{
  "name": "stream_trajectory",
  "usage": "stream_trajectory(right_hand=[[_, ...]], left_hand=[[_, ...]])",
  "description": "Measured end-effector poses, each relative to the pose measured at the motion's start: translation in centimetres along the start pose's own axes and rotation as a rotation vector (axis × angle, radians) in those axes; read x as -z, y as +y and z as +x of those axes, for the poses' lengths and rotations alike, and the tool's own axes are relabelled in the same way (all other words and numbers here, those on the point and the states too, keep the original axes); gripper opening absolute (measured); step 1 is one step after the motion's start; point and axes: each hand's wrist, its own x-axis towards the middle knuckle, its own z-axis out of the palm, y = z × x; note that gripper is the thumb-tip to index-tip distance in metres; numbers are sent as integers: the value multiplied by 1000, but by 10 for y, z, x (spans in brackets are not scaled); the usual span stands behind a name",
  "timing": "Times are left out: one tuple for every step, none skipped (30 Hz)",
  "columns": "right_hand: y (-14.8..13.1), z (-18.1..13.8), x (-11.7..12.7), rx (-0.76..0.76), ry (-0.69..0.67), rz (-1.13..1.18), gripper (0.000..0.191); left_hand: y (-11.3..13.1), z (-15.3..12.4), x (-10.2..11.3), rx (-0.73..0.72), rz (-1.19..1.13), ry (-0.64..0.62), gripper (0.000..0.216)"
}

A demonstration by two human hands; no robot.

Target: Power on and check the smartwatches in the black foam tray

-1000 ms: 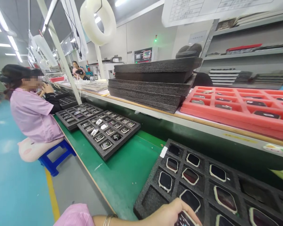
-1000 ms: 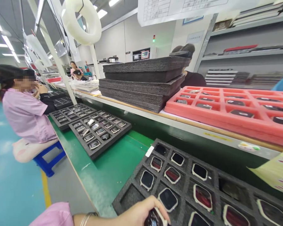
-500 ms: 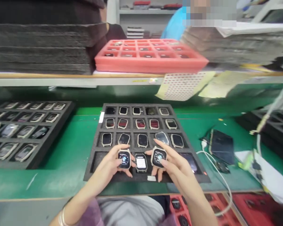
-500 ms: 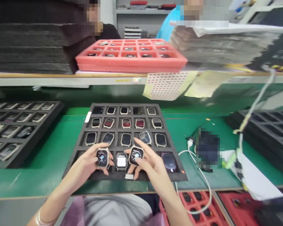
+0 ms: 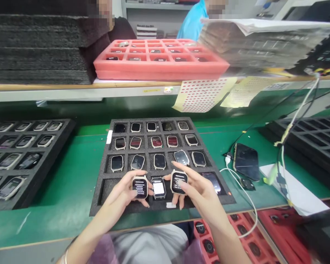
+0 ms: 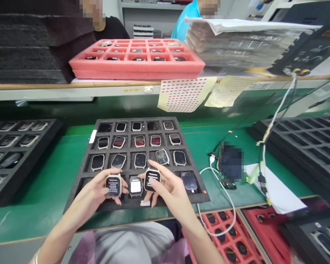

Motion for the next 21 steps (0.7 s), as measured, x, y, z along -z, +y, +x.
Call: stream_trajectory(right_hand=[[0,0,0,2,-1,-19,49],[0,0,0,1,-5,-39,49],[-1,-1,0,-3,-15,-56,51],[-2,-1,-1,-8,-30,-71,54],[-3,-2,-1,-15,-49,-84,60],[-5,-4,-1,-22,-74,-99,67],[-6,-5,-1,-27,-99,-117,72],[-9,-6,1,-30,-116,-147,74],[-11,-7,3,-26,-126,-199,72],[-15,-8,6,-13,-130,-282,69],[-19,-8,11,11,-131,-399,63],[-23,-9,16,51,-132,-543,58],[-27,-8,22,105,-130,-699,53],[-31,-8,28,162,-127,-847,48],[-35,-6,35,215,-127,-972,44],[-37,-5,41,255,-131,-1068,41],[-38,-3,47,279,-145,-1141,41],[-38,-2,53,287,-168,-1199,43],[-37,-1,58,285,-203,-1249,47],[-36,-1,63,287,-238,-1292,51],[-36,-1,68,300,-259,-1325,55]], left_hand=[[0,0,0,2,13,-8,36],[0,0,1,3,24,-14,36],[0,0,1,4,31,-19,37],[0,0,1,4,35,-20,37],[0,0,2,2,34,-22,37],[0,0,2,-2,30,-24,38],[1,0,2,-6,23,-25,38],[1,0,2,-10,12,-26,39],[1,0,3,-13,-1,-27,40],[2,-1,3,-12,-17,-28,40],[2,-1,3,-9,-35,-30,40],[2,-2,3,-4,-52,-33,40],[3,-3,3,-1,-68,-38,39],[4,-4,3,-1,-80,-44,38],[4,-4,4,-5,-87,-50,37],[5,-5,4,-11,-88,-53,35],[6,-6,5,-19,-83,-53,34],[8,-6,5,-27,-72,-51,33],[9,-7,6,-34,-58,-46,31],[10,-7,7,-41,-43,-39,30],[10,-7,8,-48,-30,-31,29]])
